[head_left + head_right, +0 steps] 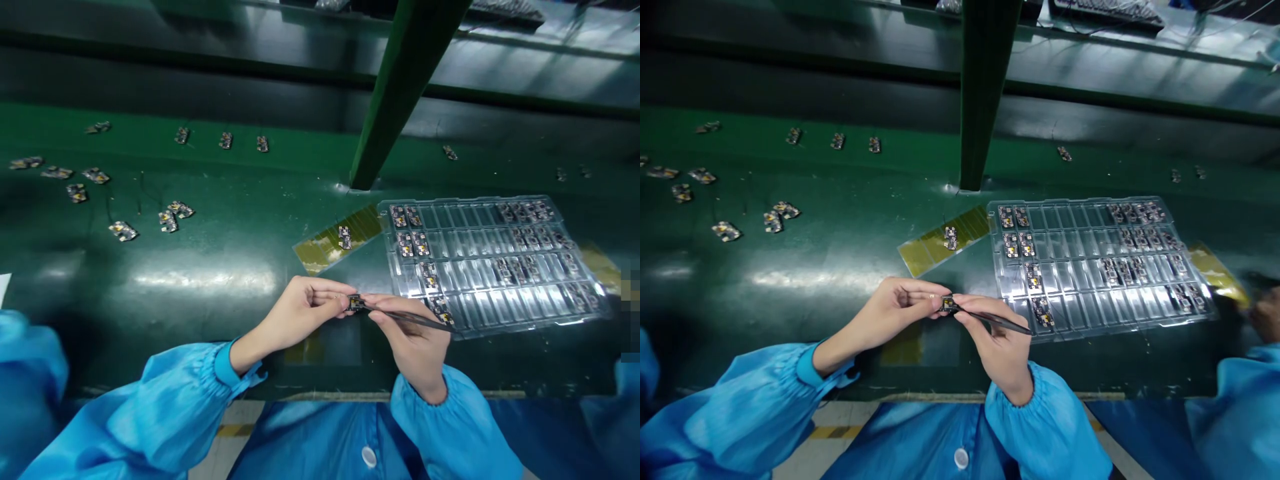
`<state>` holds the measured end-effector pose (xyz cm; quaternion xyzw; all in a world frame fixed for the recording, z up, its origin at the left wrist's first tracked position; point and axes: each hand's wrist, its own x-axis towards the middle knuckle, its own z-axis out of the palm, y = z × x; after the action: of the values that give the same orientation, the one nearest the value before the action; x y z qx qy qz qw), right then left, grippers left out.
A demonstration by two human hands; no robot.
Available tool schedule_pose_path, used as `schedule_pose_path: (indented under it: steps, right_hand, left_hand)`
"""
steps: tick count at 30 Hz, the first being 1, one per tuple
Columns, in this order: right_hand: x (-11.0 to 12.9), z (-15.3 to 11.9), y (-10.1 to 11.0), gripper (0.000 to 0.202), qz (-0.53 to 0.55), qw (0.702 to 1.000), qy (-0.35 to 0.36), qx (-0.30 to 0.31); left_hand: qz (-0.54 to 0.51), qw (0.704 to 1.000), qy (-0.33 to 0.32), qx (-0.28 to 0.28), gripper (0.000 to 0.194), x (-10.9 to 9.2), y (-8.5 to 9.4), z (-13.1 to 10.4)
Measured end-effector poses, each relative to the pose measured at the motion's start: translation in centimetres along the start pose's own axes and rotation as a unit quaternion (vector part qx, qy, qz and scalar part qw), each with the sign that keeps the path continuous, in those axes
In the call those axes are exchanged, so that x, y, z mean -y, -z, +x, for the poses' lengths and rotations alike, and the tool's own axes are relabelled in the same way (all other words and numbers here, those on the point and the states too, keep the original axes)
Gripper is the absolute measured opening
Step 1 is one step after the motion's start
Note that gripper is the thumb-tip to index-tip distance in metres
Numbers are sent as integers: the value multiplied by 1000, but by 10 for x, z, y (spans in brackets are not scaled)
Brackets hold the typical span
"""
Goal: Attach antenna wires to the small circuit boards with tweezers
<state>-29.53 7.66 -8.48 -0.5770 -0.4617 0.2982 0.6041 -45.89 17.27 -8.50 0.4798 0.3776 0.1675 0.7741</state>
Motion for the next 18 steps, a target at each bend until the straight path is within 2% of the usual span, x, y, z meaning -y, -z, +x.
schedule_pose_path:
  steps: [8,13,18]
  right_hand:
    - [-3,0,1,17,-11,1000,-3,22]
    - [-2,0,2,17,11,999,23,29]
    - [-1,-1,2,13,50,998,23,13]
  left_hand:
    - [11,1000,-5,-14,20,0,1,1]
    - [20,1000,-13,-15,20,-5,1,1]
    - [28,999,-33,-10,17,-5,2,1]
